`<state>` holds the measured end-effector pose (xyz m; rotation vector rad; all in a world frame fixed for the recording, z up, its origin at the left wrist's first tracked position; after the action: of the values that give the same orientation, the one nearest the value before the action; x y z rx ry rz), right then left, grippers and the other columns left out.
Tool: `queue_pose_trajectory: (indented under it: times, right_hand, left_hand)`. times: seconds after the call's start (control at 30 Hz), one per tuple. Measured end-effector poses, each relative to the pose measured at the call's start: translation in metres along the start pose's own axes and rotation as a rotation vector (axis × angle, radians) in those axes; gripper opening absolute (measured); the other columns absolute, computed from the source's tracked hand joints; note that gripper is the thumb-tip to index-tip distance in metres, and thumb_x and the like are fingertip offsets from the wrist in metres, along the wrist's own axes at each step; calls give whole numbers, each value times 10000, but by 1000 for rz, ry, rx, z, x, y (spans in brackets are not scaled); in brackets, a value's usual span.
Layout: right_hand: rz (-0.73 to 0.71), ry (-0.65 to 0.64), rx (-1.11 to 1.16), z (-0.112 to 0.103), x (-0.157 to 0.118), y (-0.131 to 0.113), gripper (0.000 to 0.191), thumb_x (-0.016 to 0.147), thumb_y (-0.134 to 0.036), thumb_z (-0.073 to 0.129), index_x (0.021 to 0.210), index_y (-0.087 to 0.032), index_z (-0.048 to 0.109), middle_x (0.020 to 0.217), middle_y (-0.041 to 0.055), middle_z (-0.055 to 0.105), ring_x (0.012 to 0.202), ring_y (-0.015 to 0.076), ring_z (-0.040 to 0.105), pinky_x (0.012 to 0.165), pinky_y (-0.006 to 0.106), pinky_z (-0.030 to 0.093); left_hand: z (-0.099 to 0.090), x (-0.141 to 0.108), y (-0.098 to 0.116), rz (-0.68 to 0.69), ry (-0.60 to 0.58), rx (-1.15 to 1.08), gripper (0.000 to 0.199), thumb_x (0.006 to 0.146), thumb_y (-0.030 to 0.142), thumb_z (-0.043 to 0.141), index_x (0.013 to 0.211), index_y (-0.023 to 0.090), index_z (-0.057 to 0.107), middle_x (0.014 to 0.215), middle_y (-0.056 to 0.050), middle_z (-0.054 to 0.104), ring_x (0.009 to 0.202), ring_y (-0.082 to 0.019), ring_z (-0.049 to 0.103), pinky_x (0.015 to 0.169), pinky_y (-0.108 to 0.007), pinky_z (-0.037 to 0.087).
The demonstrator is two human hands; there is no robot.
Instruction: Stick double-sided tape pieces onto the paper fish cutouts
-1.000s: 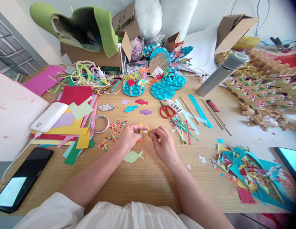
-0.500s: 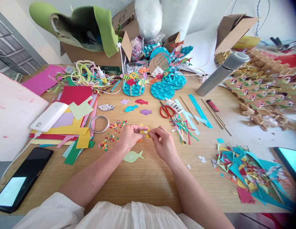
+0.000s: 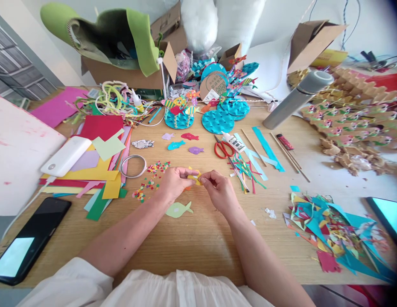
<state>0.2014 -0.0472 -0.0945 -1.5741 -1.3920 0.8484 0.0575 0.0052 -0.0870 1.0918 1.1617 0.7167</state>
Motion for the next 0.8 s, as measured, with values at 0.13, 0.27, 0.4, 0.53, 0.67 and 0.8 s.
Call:
queue_pose_trajectory:
  times: [0.13,0.27,0.4,0.53,0.67,0.8]
  right_hand:
    - [55,-31,36,-1,1,2,199,830,-321,536,760,-175,652,712,23,611,669,150,524,614,268,374]
    - [92,-36,66,-1,1,2,217,816,-356,548,761,-172,648,709,25,619,669,153,518,608,267,375]
    - [135,-41,135,1,1,4,232,815,-377,553,774,-166,640,700,19,614,660,145,505,602,263,371]
    - [169,-41,246,1,2,5,242,786,-396,586,780,-160,638,705,9,614,638,133,501,607,264,375]
    - [196,-32,318,0,3,4,256,761,-409,611,783,-157,645,675,-4,592,621,126,484,599,259,373]
    - [190,-8,328,-5,3,1,254,747,-419,616,752,-166,640,638,-17,557,597,121,453,575,254,364]
  left_hand:
    - [1,-1,2,-8,1,-11,286,512,120,775,796,153,778,621,9,681,537,-81,534,511,-194,398]
    - [1,-1,3,-20,3,-50,314,503,65,755,807,144,771,699,-12,724,614,-103,602,550,-187,441]
    - [1,-1,4,-23,-35,-74,361,533,35,723,879,134,758,762,-39,749,643,-120,644,556,-188,461]
    - [1,0,1,-20,-59,-41,435,565,9,682,983,120,729,763,-38,751,561,-96,622,525,-182,460]
    - [0,3,-3,-1,-87,-36,528,579,-5,673,1089,129,688,825,-38,754,548,-82,616,529,-179,462]
    - [0,5,-8,14,-92,-27,612,597,-19,671,1188,136,627,778,-25,735,623,-104,644,565,-182,473]
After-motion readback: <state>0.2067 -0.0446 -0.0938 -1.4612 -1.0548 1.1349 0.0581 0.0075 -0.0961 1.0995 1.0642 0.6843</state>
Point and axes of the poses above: each hand's wrist, its own x-axis towards the middle knuckle, its own z-axis out of the palm, y = z × x, the point moved 1 cm from there along x, towards the middle knuckle
